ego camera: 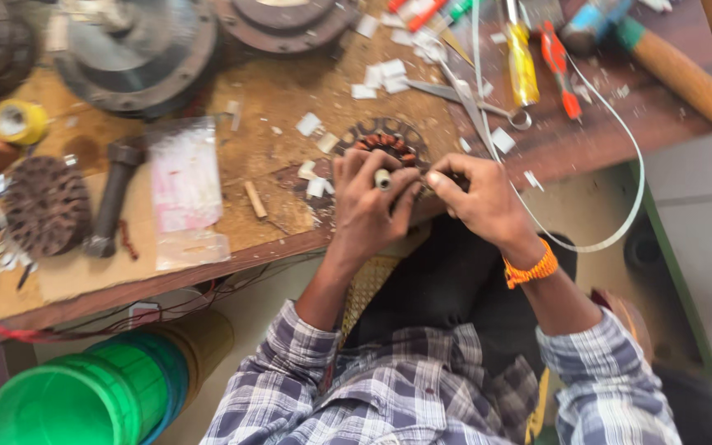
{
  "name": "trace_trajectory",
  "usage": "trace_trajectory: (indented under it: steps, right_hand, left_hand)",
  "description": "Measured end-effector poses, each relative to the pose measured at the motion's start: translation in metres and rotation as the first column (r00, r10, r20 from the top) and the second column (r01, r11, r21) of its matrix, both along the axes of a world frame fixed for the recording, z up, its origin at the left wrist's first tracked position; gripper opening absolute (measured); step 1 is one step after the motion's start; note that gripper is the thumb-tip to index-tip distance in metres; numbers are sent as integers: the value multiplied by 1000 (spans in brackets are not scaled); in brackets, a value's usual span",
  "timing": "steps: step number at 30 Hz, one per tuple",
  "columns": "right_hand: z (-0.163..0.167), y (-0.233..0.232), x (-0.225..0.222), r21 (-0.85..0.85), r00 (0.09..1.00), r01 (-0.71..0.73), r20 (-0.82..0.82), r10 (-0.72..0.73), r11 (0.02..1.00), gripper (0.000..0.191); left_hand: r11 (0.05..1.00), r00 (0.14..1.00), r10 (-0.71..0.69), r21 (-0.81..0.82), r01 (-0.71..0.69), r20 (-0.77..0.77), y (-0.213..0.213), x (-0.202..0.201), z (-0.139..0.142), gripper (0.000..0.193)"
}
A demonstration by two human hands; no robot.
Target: The person uses a small metal tool to scrape and adjust copper windings on a circular electrical component. They then use their fingers to insert and secure small white insulating pieces into slots around the component's central shaft.
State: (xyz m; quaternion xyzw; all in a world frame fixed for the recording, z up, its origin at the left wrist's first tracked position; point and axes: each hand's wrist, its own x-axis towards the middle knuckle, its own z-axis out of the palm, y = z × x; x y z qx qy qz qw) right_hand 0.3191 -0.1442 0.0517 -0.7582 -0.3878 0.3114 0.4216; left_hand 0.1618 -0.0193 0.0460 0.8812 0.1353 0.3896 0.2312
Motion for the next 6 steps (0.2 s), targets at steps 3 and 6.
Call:
trace_trajectory:
  steps: [3,6]
  right_hand:
    - [-8,-13,1,32,998,43,-53,-41,999,19]
    - [-7,-34,15,91,993,118,-9,-118,989,17]
  left_hand:
    - [1000,1000,-2,-10,1,-10,0,1,-2,18]
    - [998,1000,12,-55,-13,-8,3,0,-2,17]
